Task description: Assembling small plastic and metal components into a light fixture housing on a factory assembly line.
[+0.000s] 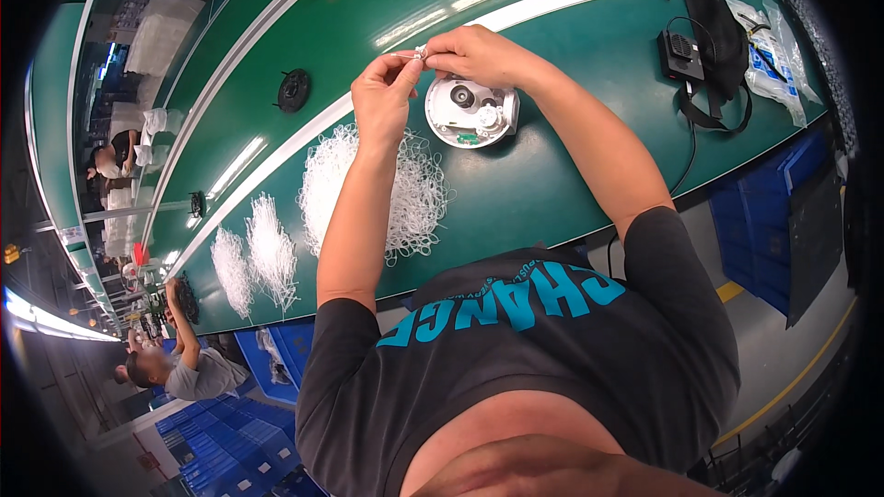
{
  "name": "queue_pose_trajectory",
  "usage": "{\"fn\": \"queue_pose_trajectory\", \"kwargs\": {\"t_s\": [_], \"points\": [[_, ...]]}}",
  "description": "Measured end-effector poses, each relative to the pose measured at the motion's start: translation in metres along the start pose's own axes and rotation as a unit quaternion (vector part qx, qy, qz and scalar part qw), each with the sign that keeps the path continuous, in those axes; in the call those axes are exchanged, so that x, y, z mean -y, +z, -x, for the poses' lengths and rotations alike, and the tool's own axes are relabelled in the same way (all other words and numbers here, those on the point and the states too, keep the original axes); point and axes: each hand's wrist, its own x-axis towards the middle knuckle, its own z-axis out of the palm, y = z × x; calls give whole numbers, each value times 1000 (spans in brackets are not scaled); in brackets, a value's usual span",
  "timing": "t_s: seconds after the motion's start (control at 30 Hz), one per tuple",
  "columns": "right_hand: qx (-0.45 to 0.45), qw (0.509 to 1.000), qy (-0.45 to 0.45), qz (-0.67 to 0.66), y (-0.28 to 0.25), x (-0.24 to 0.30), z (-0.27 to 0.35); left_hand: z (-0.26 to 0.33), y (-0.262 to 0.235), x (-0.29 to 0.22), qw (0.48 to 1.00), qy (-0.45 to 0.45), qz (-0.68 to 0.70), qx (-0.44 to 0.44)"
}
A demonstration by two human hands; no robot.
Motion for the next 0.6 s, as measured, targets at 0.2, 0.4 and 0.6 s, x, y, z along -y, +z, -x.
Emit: {"fn": "queue_pose_trajectory", "kwargs": {"t_s": [0.2, 0.4, 0.6], "points": [[-28, 999, 17, -15, -1, 2, 0, 0, 5, 1, 999, 8, 31, -37], [-32, 999, 31, -22, -2, 5, -1, 3, 11, 7, 994, 41, 80, -65], [-32, 999, 24, -14, -3, 7, 0, 3, 10, 5, 997, 22, 49, -49]]}}
